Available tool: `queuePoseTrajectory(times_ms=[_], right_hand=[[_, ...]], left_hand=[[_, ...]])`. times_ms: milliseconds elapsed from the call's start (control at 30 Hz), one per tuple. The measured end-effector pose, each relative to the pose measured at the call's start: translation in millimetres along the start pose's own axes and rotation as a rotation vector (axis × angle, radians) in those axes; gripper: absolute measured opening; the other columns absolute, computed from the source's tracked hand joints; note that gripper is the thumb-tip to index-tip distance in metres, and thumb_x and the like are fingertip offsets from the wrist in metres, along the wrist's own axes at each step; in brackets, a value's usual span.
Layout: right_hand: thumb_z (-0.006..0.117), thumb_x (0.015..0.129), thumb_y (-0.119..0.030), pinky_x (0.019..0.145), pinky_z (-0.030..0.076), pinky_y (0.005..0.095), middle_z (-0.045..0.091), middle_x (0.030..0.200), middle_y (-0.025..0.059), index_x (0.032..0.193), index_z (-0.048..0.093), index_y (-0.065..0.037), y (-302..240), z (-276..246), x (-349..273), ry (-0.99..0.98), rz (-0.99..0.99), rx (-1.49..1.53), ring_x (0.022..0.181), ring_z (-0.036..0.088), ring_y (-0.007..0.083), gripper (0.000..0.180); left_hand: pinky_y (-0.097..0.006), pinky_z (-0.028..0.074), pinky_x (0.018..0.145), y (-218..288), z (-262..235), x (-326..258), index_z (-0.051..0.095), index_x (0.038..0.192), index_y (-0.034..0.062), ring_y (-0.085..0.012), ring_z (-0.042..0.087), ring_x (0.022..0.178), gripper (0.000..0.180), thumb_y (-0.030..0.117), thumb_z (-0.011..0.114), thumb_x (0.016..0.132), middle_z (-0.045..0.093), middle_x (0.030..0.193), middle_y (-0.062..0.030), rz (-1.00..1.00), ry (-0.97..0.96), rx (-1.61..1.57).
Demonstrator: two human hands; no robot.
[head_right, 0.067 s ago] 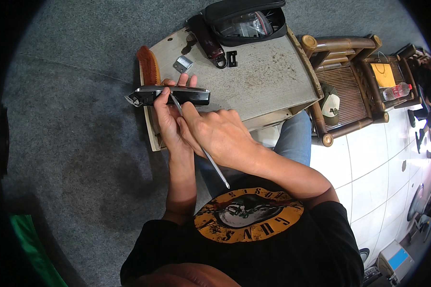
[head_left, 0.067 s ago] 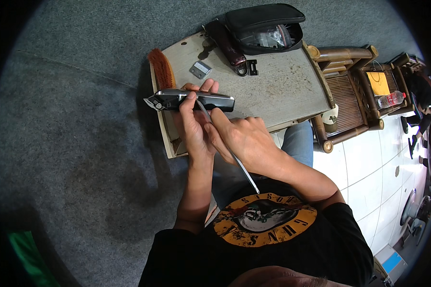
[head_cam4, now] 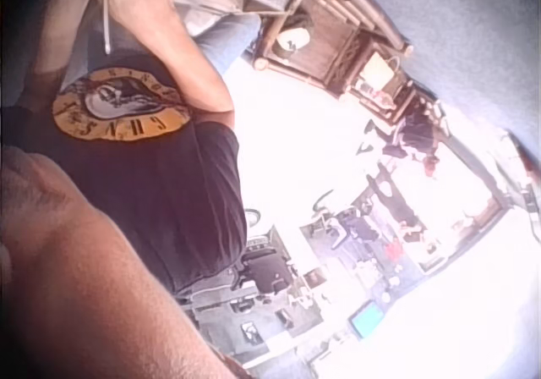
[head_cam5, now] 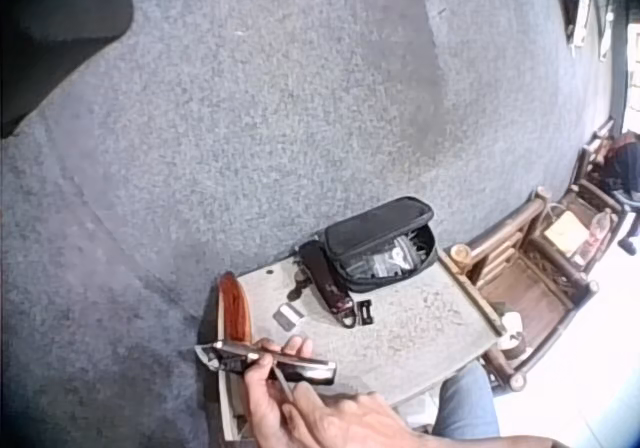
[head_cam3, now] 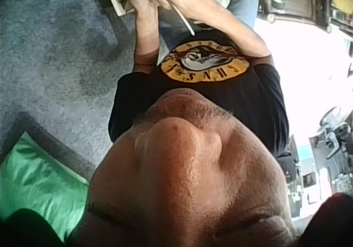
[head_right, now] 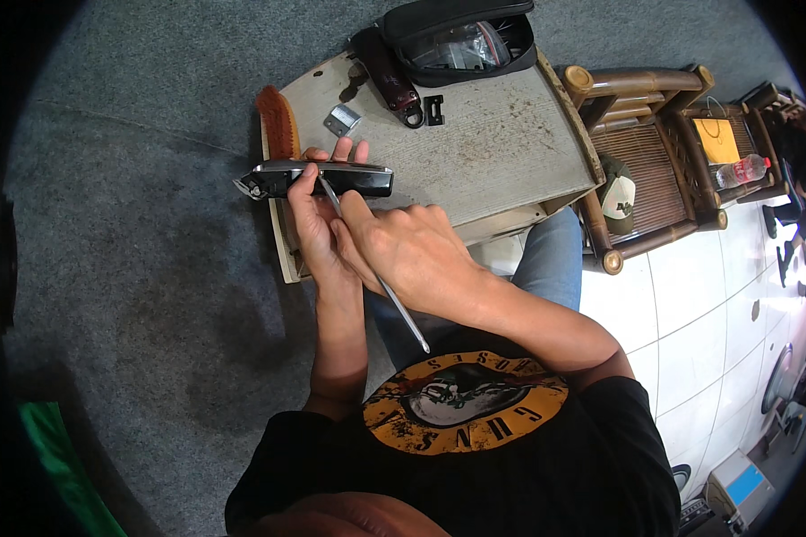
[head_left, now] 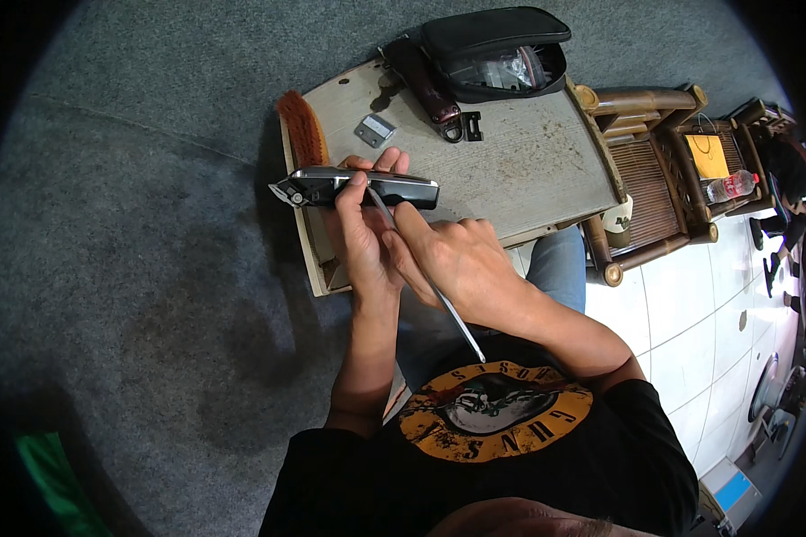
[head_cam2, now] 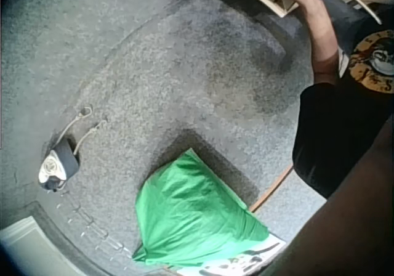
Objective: The person uses a screwdriver to remove screws from a hair clipper and then pulls the plastic casing apart to reveal the internal circuit board.
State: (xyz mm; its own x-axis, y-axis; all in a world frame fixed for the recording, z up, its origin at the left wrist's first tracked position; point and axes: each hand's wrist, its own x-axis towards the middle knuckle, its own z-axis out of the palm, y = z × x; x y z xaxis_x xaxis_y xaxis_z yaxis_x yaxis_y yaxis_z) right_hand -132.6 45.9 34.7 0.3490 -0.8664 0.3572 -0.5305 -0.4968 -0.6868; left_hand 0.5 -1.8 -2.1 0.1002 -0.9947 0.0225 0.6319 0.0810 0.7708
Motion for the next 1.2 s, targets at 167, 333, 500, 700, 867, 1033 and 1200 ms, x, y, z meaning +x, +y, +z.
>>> queuePoseTrajectory(times_ms=[167, 333, 500, 700, 867, 1033, 1200], right_hand=[[0.054, 0.104, -0.024, 0.046, 0.048, 0.0469, 0.060, 0.055, 0.0190, 0.092, 0.049, -0.001, 0.0, -0.6, -0.1, -0.008, 0.003, -0.004, 0.051, 0.064, 0.0392, 0.027], [0.054, 0.103, -0.024, 0.045, 0.048, 0.0470, 0.060, 0.054, 0.0193, 0.092, 0.050, 0.000, 0.6, 0.0, -0.1, -0.003, 0.001, -0.002, 0.051, 0.064, 0.0392, 0.027], [0.055, 0.103, -0.024, 0.045, 0.048, 0.0469, 0.060, 0.055, 0.0195, 0.092, 0.050, 0.000, -0.4, -1.1, 0.4, -0.008, 0.001, 0.000, 0.051, 0.064, 0.0392, 0.027], [0.054, 0.103, -0.023, 0.045, 0.048, 0.0464, 0.060, 0.055, 0.0190, 0.093, 0.050, 0.000, 0.7, -0.1, 0.1, 0.002, -0.012, 0.002, 0.050, 0.064, 0.0388, 0.026], [0.054, 0.103, -0.023, 0.045, 0.048, 0.0455, 0.060, 0.055, 0.0186, 0.093, 0.050, 0.000, -0.1, -1.5, 0.5, -0.004, -0.010, -0.006, 0.050, 0.064, 0.0380, 0.026], [0.054, 0.104, -0.023, 0.044, 0.048, 0.0448, 0.060, 0.054, 0.0180, 0.092, 0.050, 0.000, -0.3, -1.3, 0.6, -0.012, -0.004, 0.003, 0.049, 0.064, 0.0373, 0.026], [0.055, 0.103, -0.022, 0.044, 0.047, 0.0442, 0.059, 0.053, 0.0176, 0.092, 0.050, 0.000, 0.7, 0.0, 0.4, -0.007, -0.009, -0.001, 0.048, 0.064, 0.0364, 0.025]], left_hand=[[-0.048, 0.043, 0.116, 1.1, 1.0, -0.7, 0.055, 0.117, 0.0038, -0.0339, 0.056, 0.129, 0.025, 0.024, 0.055, 0.102, 0.060, 0.124, -0.0194, -0.012, 0.026, -0.019], [-0.047, 0.049, 0.114, 3.6, 10.1, -1.5, 0.054, 0.112, -0.0010, -0.0294, 0.065, 0.117, 0.021, 0.015, 0.057, 0.099, 0.063, 0.111, -0.0186, -0.004, 0.072, -0.070], [-0.049, 0.040, 0.117, 0.9, -2.0, -0.8, 0.057, 0.120, 0.0071, -0.0367, 0.051, 0.136, 0.027, 0.029, 0.054, 0.104, 0.060, 0.131, -0.0201, -0.012, -0.003, 0.019], [-0.048, 0.040, 0.117, 0.6, -1.7, -0.9, 0.057, 0.120, 0.0071, -0.0368, 0.051, 0.136, 0.027, 0.029, 0.053, 0.104, 0.060, 0.131, -0.0201, -0.016, -0.007, 0.017], [-0.047, 0.043, 0.116, 2.1, 2.4, -1.8, 0.055, 0.118, 0.0045, -0.0345, 0.056, 0.130, 0.025, 0.025, 0.055, 0.102, 0.061, 0.125, -0.0209, -0.017, 0.019, -0.008], [-0.045, 0.050, 0.114, 5.2, 11.3, -2.9, 0.054, 0.113, -0.0014, -0.0301, 0.065, 0.117, 0.024, 0.016, 0.059, 0.098, 0.064, 0.113, -0.0225, -0.006, 0.072, -0.058], [-0.045, 0.050, 0.114, 5.8, 12.5, -3.2, 0.054, 0.113, -0.0012, -0.0300, 0.065, 0.118, 0.024, 0.016, 0.059, 0.097, 0.063, 0.114, -0.0224, -0.001, 0.069, -0.038]])
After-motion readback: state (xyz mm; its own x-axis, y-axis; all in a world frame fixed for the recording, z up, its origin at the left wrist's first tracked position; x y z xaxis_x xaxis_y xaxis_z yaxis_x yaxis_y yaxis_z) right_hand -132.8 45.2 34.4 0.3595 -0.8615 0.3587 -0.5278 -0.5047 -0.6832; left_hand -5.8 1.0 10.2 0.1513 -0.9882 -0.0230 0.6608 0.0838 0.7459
